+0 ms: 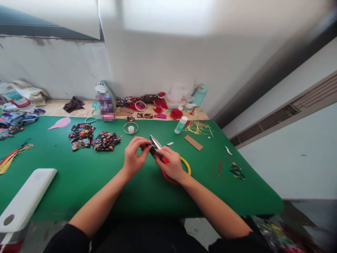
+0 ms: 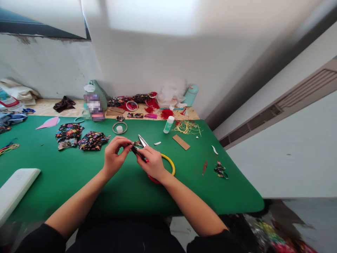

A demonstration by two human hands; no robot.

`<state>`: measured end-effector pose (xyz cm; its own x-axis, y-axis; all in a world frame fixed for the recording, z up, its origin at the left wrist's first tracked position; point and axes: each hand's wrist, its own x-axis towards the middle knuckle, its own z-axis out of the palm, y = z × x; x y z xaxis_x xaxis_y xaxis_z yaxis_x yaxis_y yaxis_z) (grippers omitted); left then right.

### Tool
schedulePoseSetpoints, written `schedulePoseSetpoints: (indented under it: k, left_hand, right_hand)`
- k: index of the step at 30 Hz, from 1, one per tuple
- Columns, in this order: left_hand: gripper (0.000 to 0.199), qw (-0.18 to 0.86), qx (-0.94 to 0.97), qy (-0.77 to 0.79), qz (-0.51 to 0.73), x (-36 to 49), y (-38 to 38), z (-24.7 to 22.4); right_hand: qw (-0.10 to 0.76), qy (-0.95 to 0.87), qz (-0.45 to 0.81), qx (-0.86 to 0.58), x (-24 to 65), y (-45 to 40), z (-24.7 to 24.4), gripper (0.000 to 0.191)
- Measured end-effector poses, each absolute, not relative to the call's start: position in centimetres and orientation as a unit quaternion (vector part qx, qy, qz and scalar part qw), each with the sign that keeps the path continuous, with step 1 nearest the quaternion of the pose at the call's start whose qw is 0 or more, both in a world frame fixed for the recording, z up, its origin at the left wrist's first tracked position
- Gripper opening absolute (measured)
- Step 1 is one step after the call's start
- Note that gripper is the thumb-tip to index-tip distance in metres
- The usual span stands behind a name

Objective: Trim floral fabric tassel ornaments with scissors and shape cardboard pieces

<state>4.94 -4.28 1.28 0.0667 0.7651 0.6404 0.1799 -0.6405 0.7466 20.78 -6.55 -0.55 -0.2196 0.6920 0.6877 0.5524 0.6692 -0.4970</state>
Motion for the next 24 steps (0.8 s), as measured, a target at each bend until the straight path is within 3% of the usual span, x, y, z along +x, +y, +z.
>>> schedulePoseSetpoints:
  k: [5,24]
  left_hand:
    - [0.005,0.223,0.702,0.347,0.581,4.94,-4.34,1.57]
    - [0.006,0.319,0.656,0.343,0.592,4.78,-4.45,1.06]
  right_hand:
    - [0.466,-0.788,0.033,-0.401,20.87,-6.55,-0.84,0.013]
    - [0.473,-0.791,0.014,-0.388,20.97,-6.50,-0.69,0.014]
